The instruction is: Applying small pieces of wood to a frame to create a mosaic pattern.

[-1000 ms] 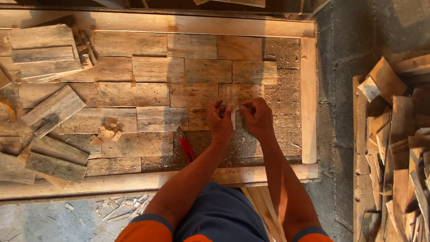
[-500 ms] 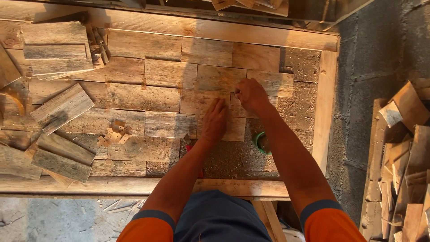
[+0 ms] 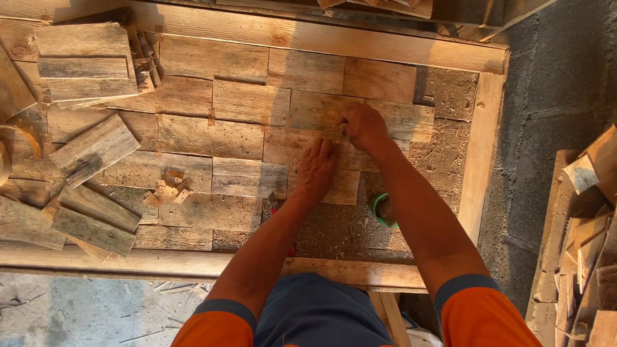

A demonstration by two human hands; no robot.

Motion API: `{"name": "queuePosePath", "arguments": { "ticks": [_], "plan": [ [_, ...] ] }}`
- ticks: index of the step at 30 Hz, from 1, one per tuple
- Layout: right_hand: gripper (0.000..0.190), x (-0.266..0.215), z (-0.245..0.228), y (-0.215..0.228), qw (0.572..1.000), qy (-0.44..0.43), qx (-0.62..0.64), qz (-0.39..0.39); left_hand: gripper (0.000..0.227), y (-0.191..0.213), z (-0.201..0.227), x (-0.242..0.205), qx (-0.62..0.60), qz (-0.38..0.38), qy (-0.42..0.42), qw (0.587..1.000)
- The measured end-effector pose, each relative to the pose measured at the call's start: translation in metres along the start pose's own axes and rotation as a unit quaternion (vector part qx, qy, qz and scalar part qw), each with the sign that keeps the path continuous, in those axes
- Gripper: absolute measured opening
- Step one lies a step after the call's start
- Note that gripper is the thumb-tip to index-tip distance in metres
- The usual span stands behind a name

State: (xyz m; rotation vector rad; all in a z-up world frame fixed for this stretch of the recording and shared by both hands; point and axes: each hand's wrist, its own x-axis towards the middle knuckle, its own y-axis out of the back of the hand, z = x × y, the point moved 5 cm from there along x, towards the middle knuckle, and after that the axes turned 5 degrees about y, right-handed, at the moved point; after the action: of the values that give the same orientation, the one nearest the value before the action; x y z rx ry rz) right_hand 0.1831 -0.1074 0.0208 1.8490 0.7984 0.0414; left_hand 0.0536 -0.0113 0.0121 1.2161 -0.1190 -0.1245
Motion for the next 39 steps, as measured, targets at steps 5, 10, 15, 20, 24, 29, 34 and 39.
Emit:
{"name": "queuePosePath", "arguments": {
  "ticks": [5,10,15,20,24,29,34,39],
  "plan": [
    [0.014,0.002,-0.001,0.002,1.000,-0.008,-0.017,-0.016,0.065,-0.016,0.000,0.005,0.047,-0.024,0.010,0.999],
    [0.017,0.004,0.000,0.000,0.999,-0.012,-0.036,-0.033,0.066,-0.011,0.001,0.010,0.032,0.000,0.029,0.999],
    [0.018,0.005,0.001,-0.004,0.997,0.016,-0.078,-0.015,0.070,-0.009,0.002,0.010,0.031,0.009,0.032,0.999],
    [0.020,0.004,0.001,-0.003,0.998,0.010,-0.053,0.015,0.066,-0.017,0.001,0.010,0.017,0.002,0.038,0.999],
    [0.019,0.000,0.001,0.004,0.998,-0.023,0.048,0.047,0.062,-0.007,0.005,0.008,0.027,0.046,0.037,0.998],
    [0.014,0.008,0.017,-0.005,0.992,-0.052,0.102,0.047,0.058,-0.007,0.005,0.011,0.005,0.002,0.056,0.998],
    [0.020,0.007,0.011,-0.002,0.993,-0.064,0.091,0.048,0.055,-0.009,0.003,0.011,-0.022,-0.005,0.065,0.998],
    [0.017,0.008,0.014,-0.007,0.991,-0.043,0.083,0.094,0.055,-0.011,0.003,0.009,0.006,0.032,0.053,0.998]
  ]
}}
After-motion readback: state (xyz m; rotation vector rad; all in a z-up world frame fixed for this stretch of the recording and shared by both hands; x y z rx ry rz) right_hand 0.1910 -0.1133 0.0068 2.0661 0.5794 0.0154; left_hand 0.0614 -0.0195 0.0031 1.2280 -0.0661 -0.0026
